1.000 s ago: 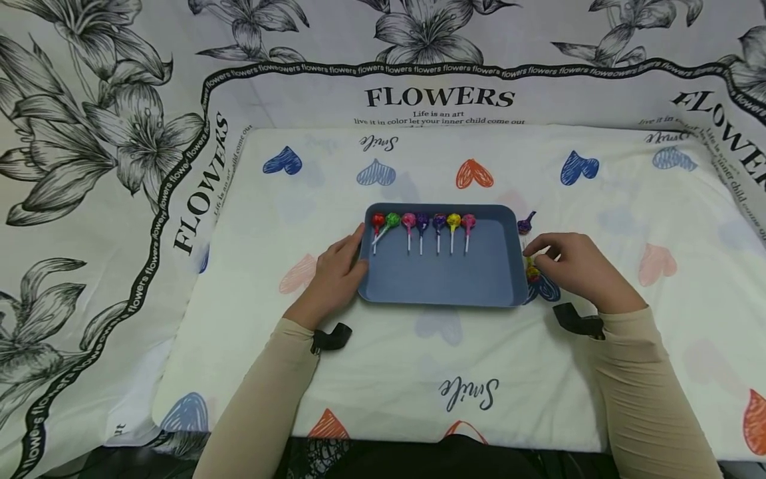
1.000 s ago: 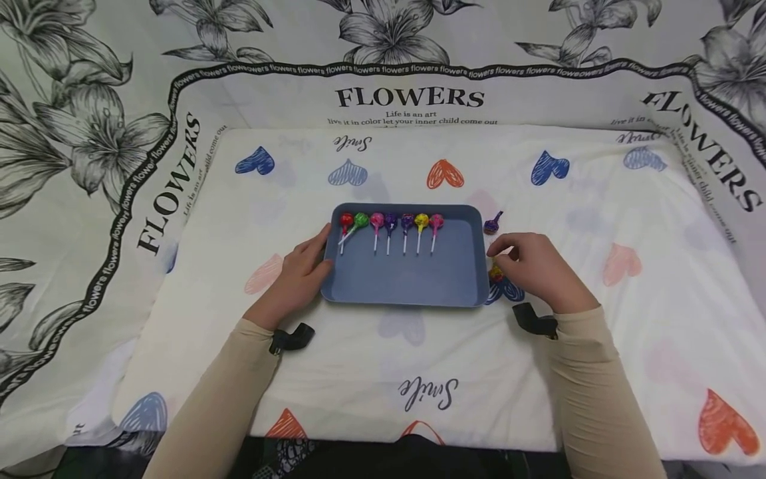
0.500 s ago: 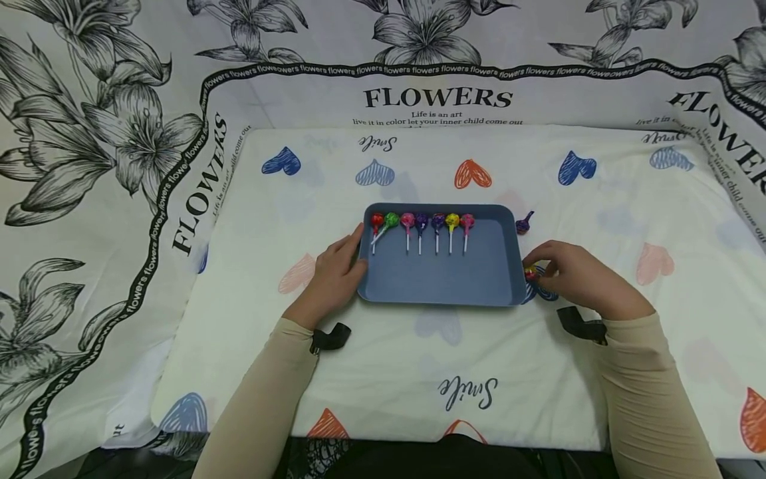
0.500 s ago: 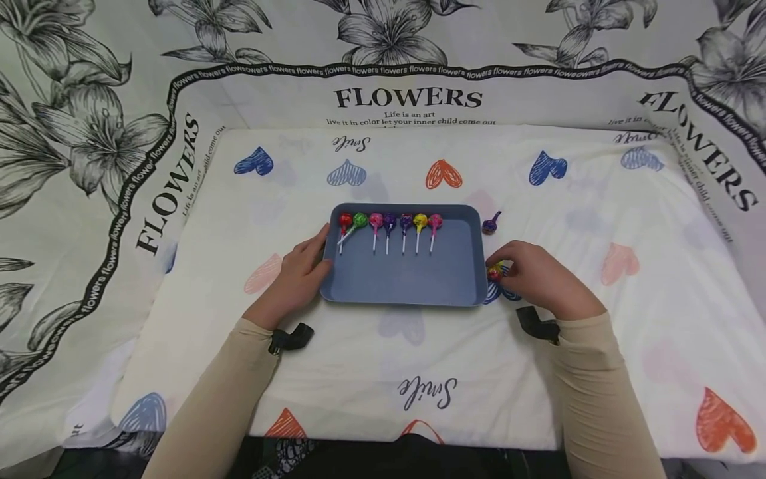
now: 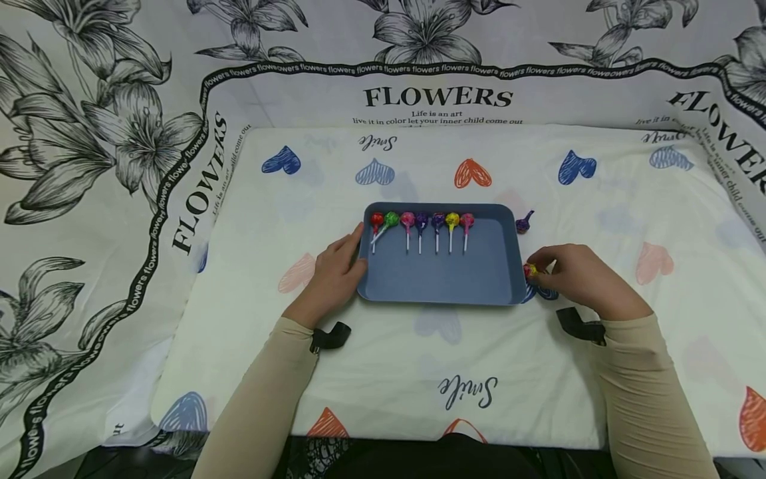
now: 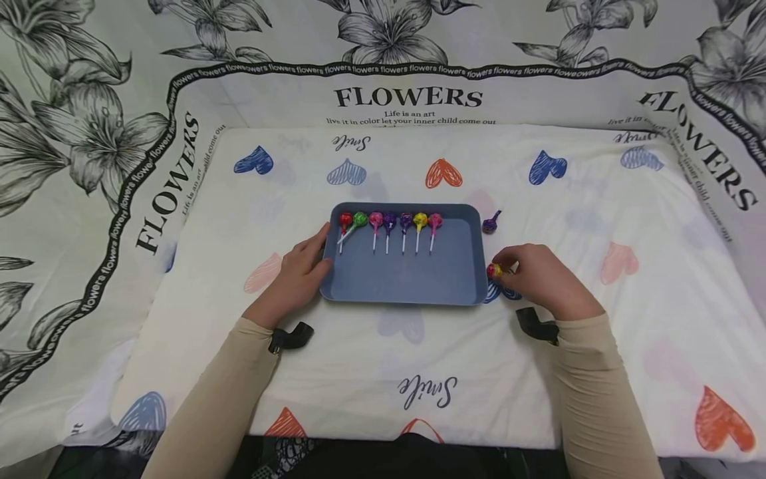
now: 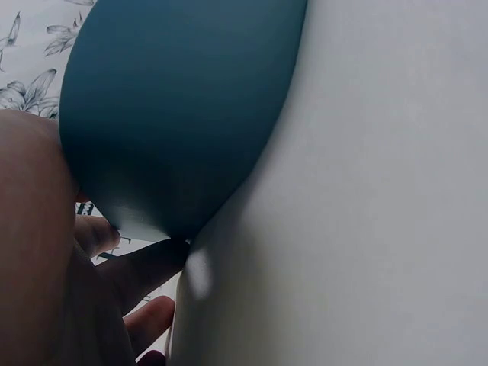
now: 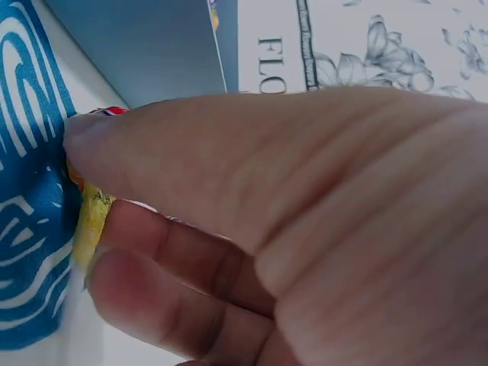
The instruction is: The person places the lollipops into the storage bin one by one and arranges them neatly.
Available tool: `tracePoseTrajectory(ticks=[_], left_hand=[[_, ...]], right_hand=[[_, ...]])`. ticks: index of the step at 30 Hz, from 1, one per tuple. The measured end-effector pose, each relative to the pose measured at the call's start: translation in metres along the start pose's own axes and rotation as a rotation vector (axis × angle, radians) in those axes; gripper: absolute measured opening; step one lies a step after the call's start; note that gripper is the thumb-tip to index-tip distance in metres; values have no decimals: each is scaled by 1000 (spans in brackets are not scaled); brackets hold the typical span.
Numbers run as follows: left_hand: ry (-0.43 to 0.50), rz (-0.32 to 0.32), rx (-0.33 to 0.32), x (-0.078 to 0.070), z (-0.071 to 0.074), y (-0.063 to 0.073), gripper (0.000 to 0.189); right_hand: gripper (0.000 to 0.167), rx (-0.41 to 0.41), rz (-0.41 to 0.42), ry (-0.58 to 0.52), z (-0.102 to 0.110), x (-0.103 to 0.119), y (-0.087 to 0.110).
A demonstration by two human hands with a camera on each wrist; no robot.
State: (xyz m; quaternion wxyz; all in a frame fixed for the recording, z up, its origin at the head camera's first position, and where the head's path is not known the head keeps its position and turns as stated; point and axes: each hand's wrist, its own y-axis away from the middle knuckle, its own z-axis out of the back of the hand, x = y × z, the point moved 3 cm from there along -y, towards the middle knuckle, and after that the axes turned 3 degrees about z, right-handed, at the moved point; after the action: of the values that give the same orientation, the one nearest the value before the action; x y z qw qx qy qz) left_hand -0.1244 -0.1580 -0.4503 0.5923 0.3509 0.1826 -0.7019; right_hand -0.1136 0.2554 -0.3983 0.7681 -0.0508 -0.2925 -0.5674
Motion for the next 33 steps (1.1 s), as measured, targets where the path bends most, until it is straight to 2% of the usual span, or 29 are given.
tracePoseTrajectory(ticks=[5, 12, 21, 27, 33], left_hand=[[-1, 1, -6, 1, 0, 0, 69], [-8, -7, -3, 1, 0, 0, 69], [-25, -8, -6, 3, 0, -1, 69], [-24, -13, -9, 4, 0, -1, 69], [-15, -13, -8, 4, -1, -1, 69]], right_hand=[[29, -23, -52, 12, 1, -2, 0], [39, -148, -98, 50, 9, 0, 5], [51, -265, -131, 45, 16, 7, 4], [53, -293, -126, 51, 21, 17, -5], [48, -304, -111, 26, 22, 32, -15]])
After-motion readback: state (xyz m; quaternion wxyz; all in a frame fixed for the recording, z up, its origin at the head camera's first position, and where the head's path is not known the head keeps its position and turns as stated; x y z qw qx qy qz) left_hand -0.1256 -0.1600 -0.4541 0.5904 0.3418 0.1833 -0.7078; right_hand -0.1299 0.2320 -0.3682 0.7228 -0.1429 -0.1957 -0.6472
